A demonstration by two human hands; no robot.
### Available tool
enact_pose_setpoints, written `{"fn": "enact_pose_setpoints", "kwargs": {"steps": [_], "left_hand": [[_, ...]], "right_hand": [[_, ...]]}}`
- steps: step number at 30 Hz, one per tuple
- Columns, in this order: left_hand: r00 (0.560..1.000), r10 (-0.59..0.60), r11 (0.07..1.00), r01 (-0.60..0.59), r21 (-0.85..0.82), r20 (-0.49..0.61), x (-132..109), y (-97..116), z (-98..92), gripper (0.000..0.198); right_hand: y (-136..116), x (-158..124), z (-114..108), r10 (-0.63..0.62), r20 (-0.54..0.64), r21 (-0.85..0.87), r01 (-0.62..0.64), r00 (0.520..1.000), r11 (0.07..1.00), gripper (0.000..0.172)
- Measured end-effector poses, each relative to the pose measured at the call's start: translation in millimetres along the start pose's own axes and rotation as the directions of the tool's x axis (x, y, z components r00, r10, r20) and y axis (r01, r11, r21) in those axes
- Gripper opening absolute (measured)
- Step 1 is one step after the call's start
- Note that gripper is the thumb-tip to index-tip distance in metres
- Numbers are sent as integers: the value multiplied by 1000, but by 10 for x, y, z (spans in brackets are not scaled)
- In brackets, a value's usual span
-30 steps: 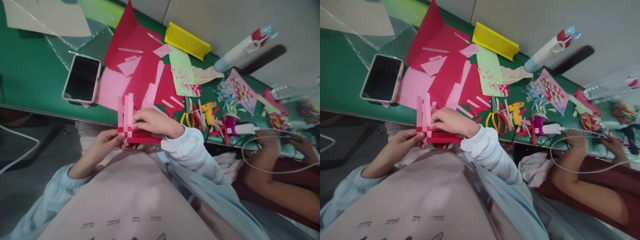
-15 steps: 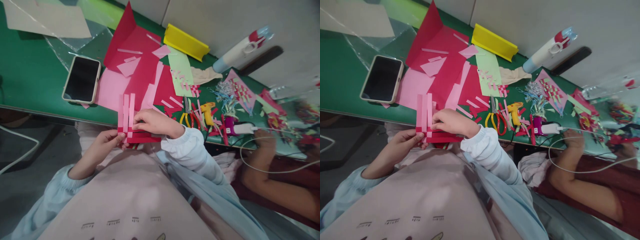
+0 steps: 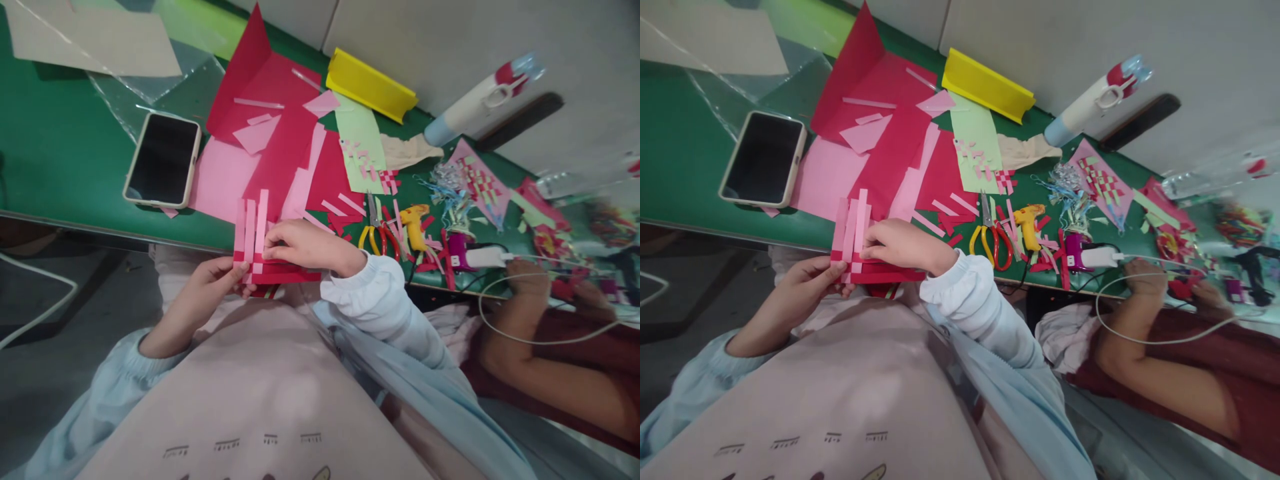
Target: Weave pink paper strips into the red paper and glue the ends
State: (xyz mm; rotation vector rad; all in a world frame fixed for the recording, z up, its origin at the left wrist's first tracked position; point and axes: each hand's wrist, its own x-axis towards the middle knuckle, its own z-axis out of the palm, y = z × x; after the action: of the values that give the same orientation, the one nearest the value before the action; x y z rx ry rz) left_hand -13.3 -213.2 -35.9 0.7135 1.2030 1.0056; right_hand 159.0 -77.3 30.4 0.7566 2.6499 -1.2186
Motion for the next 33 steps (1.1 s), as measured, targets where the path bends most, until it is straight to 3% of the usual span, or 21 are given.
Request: {"fn": "enact_pose_setpoints", "kwargs": {"steps": [9, 14, 18, 25, 27, 29, 30, 33], "left_hand": [[997, 3, 1000, -2, 18, -72, 28, 90, 44, 39], [997, 5, 1000, -3, 26, -72, 114, 205, 85, 41], [997, 53, 996, -49, 80, -54, 285, 387, 134, 37], [998, 44, 939, -24, 342, -52, 717, 746, 177, 39], [997, 33, 876, 2, 483, -64, 797, 782, 144, 39], [991, 91, 739, -3, 674, -96, 813, 772, 97, 38], [979, 171, 621, -17, 784, -114, 795, 749, 76, 37], [864, 496, 262, -48, 964, -92, 675, 611, 52, 31]], "right_hand": [[6, -41, -58, 83, -63, 99, -77, 995, 992, 34], [97, -51, -152, 66, -29, 263, -56, 997, 963, 24], [222, -61, -252, 98, -51, 382, -71, 994, 922, 26], [402, -35, -403, 240, -135, 285, -195, 961, 939, 30], [472, 17, -408, 300, -143, 260, -257, 943, 931, 30], [541, 78, -406, 336, -139, 221, -302, 931, 927, 31], [569, 107, -405, 344, -136, 195, -315, 929, 929, 32], [600, 171, -408, 352, -137, 107, -340, 926, 935, 35]]}}
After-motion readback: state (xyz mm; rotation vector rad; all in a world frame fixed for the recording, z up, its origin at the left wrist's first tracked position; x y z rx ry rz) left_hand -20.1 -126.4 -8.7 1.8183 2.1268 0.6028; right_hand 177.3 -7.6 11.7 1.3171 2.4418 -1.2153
